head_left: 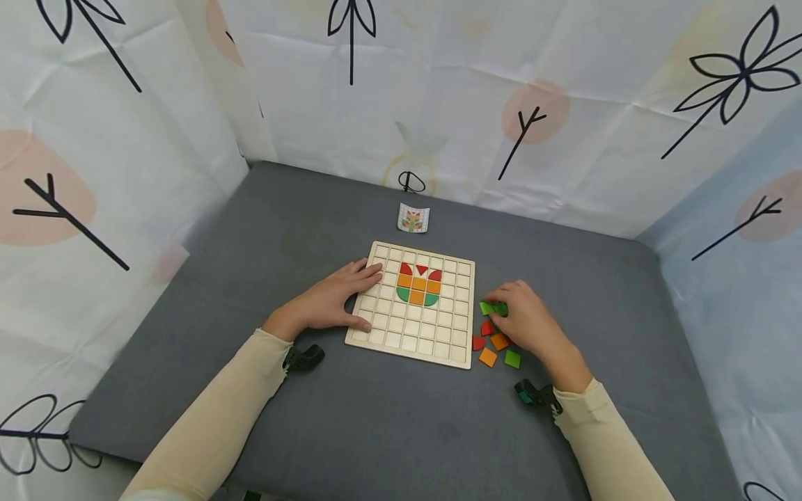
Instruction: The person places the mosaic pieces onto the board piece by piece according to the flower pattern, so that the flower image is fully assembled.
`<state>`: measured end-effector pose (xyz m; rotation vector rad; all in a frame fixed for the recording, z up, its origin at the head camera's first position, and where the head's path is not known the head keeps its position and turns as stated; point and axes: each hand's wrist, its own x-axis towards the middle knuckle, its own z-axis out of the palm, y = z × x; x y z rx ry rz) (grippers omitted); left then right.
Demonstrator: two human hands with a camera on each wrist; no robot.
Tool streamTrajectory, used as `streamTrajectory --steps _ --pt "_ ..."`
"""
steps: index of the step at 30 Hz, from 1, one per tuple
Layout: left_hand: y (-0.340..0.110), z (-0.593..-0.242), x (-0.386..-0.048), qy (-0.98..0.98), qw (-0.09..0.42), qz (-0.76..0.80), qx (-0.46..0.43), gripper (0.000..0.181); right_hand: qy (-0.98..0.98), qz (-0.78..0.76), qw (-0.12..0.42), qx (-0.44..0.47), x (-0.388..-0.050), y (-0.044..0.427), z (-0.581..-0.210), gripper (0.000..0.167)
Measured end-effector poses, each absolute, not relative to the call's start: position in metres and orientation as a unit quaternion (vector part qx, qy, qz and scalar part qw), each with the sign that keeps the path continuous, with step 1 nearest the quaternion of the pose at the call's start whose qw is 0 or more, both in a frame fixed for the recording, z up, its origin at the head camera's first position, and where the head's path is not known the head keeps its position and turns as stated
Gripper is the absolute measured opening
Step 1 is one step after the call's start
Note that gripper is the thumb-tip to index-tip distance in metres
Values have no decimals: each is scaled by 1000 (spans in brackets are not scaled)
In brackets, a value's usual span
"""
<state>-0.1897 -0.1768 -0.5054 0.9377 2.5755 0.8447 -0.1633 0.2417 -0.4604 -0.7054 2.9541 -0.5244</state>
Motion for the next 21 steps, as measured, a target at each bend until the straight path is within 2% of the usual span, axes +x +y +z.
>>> streamTrajectory --steps 21 --pt "-176 -505 -189 889 141 296 319 114 959 -195 25 -206 -162 241 -458 24"
